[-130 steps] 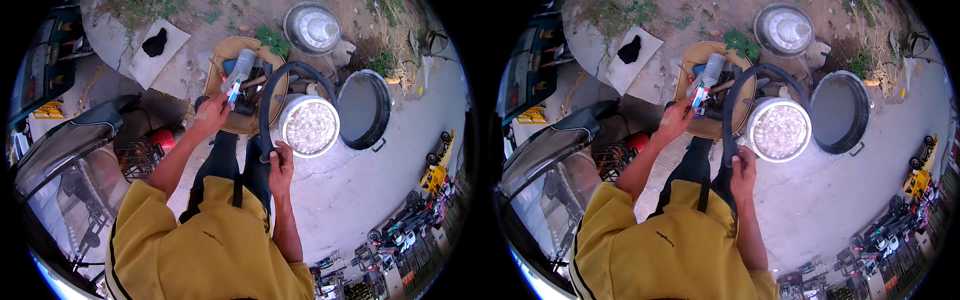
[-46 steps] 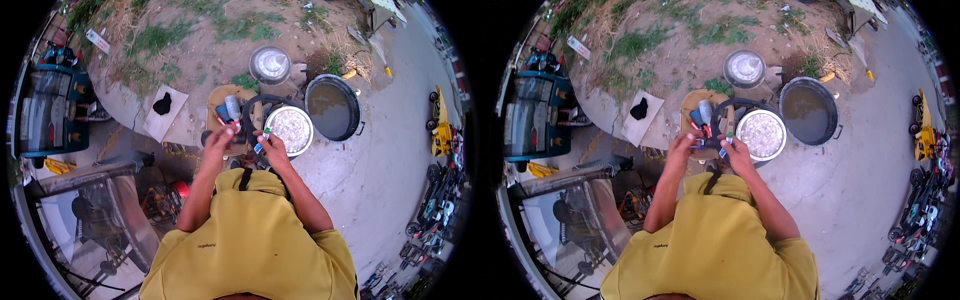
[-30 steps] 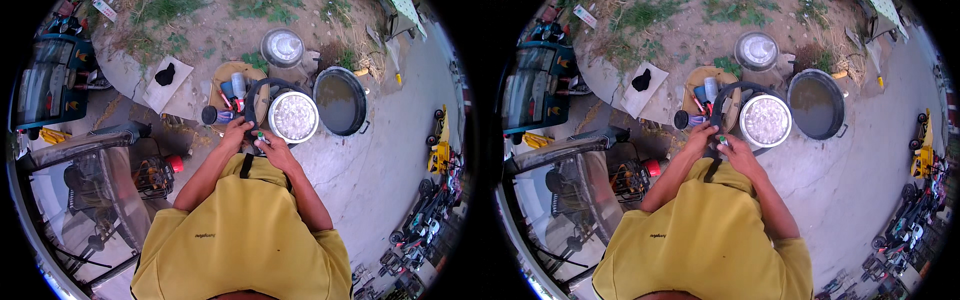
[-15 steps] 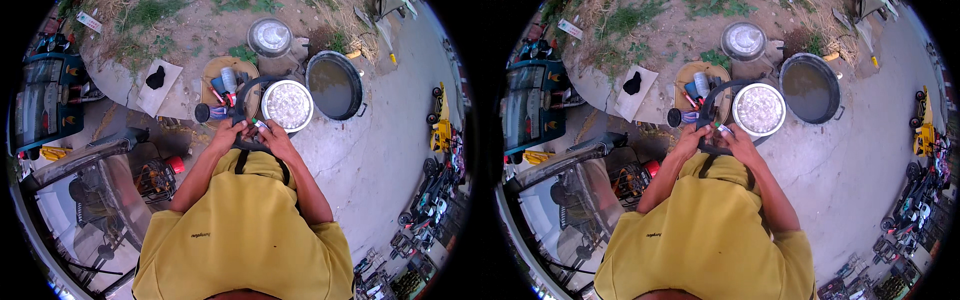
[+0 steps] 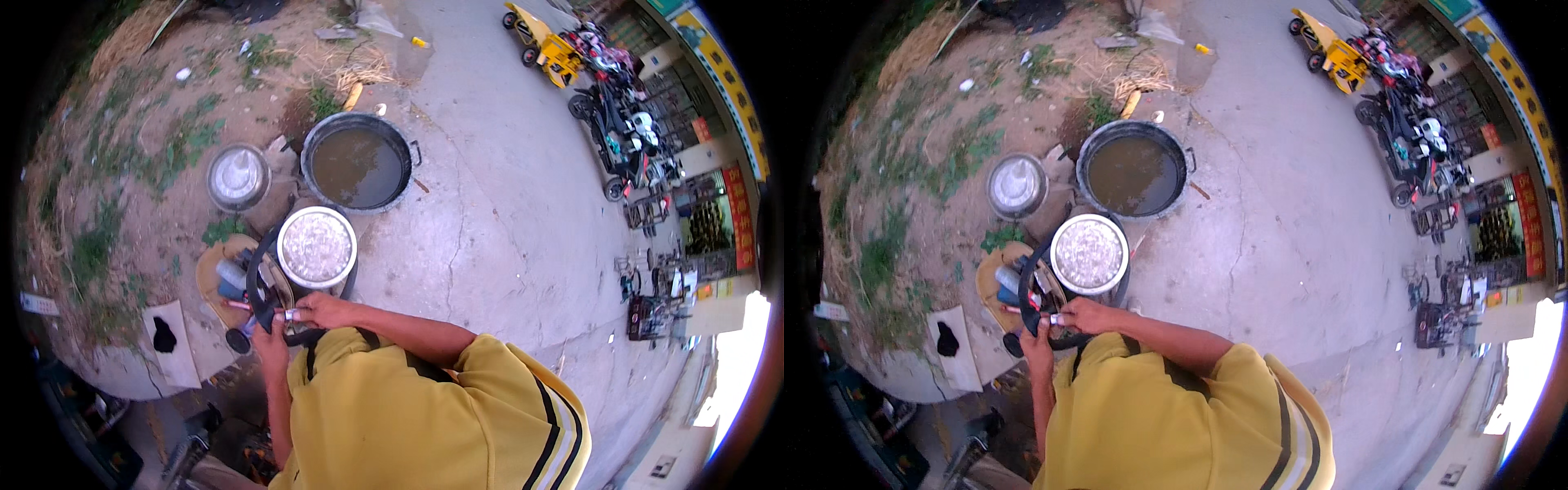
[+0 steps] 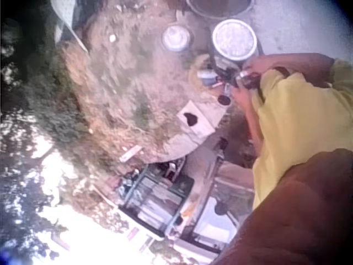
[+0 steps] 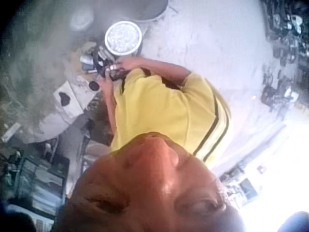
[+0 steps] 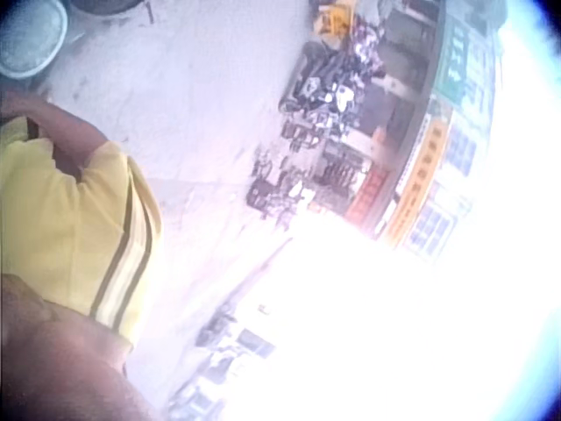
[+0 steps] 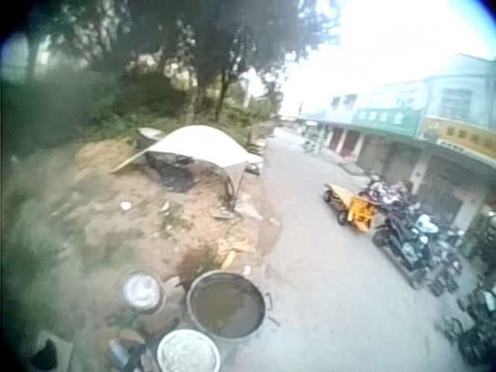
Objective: The person uses a wooden stick to repeatedly rub and scrape the inner surface of a black rubber tire tube. They then pick up a small white packet, open it, and apply its contents to the tube's interior.
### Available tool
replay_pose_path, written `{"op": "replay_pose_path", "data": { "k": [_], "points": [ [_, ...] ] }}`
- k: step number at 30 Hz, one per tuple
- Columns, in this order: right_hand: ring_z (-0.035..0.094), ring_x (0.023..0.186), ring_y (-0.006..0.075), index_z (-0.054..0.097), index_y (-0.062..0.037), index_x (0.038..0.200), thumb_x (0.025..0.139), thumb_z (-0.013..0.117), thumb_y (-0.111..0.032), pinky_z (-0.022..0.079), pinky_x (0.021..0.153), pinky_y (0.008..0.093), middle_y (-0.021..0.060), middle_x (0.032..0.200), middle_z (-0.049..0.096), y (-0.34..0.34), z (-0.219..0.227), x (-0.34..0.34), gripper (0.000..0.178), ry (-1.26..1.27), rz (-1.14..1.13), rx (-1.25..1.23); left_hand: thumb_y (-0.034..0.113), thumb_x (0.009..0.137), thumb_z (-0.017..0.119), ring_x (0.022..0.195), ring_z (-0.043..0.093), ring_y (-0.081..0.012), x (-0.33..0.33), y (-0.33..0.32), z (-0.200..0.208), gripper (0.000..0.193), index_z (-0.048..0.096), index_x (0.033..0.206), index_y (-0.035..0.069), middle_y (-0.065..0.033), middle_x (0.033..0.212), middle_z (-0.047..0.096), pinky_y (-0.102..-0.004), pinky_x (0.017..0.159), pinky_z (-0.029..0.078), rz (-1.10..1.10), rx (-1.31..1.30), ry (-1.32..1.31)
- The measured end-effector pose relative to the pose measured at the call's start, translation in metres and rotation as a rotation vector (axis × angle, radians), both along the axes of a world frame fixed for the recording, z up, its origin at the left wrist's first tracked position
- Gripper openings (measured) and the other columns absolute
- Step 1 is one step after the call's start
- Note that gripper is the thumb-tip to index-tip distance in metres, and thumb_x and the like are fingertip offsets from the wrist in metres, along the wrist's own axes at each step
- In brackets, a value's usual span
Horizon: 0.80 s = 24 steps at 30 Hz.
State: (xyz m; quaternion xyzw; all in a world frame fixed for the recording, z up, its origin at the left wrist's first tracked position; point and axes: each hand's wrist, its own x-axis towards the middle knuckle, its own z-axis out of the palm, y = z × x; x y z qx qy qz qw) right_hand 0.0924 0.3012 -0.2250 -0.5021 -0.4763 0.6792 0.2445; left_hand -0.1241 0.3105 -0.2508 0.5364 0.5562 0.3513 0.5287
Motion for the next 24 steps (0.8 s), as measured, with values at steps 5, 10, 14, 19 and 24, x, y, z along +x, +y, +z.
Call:
{"op": "replay_pose_path", "data": {
  "k": [5, 10, 14, 19, 24],
  "points": [
    [0.070, 0.077, 0.0342, 0.067, -0.0039, 0.106, 0.106, 0.064, -0.033, 0.053, 0.072, 0.0474, 0.0159, 0.085, 0.069, -0.017, -0.016, -0.010, 0.029, -0.380, -0.131, 0.447, 0.024, 0.109, 0.065, 0.078, 0.053, -0.0088, 0.013, 0.003, -0.003, 0.023, 0.070, 0.106, 0.002, 0.0029, 0.086, 0.062, -0.0283, 0.070, 0.044, -0.014, 0.001, -0.027],
    [0.072, 0.098, 0.0400, 0.064, -0.0066, 0.112, 0.102, 0.066, -0.032, 0.055, 0.082, 0.0529, 0.0195, 0.099, 0.071, -0.023, 0.007, -0.009, 0.027, -0.675, -0.106, 0.643, 0.031, 0.109, 0.065, 0.070, 0.047, -0.0076, 0.020, 0.006, -0.011, 0.032, 0.065, 0.094, 0.003, 0.0041, 0.078, 0.056, -0.0283, 0.062, 0.037, 0.035, -0.052, -0.063],
    [0.069, 0.103, 0.0425, 0.064, -0.0064, 0.116, 0.103, 0.064, -0.032, 0.054, 0.086, 0.0521, 0.0191, 0.101, 0.067, -0.019, -0.013, -0.010, 0.029, -0.354, -0.284, 0.372, 0.032, 0.109, 0.065, 0.069, 0.047, -0.0072, 0.026, 0.009, 0.004, 0.033, 0.065, 0.091, 0.005, 0.0039, 0.078, 0.056, -0.0277, 0.061, 0.036, -0.013, -0.018, -0.021],
    [0.066, 0.112, 0.0415, 0.062, -0.0045, 0.116, 0.098, 0.073, -0.024, 0.053, 0.090, 0.0502, 0.0201, 0.105, 0.068, -0.026, -0.009, -0.007, 0.029, -0.336, -0.264, 0.420, 0.028, 0.109, 0.065, 0.073, 0.051, -0.0087, 0.015, 0.010, -0.008, 0.030, 0.068, 0.098, 0.000, 0.0025, 0.079, 0.058, -0.0290, 0.064, 0.041, -0.050, -0.022, 0.012],
    [0.069, 0.105, 0.0388, 0.061, -0.0051, 0.115, 0.093, 0.079, -0.017, 0.055, 0.086, 0.0471, 0.0184, 0.103, 0.070, -0.025, 0.015, -0.003, 0.031, -0.494, -0.213, 0.591, 0.030, 0.110, 0.064, 0.073, 0.051, -0.0094, 0.017, 0.005, 0.003, 0.031, 0.067, 0.097, 0.001, 0.0024, 0.080, 0.059, -0.0289, 0.066, 0.042, -0.003, -0.062, -0.031]
  ]
}}
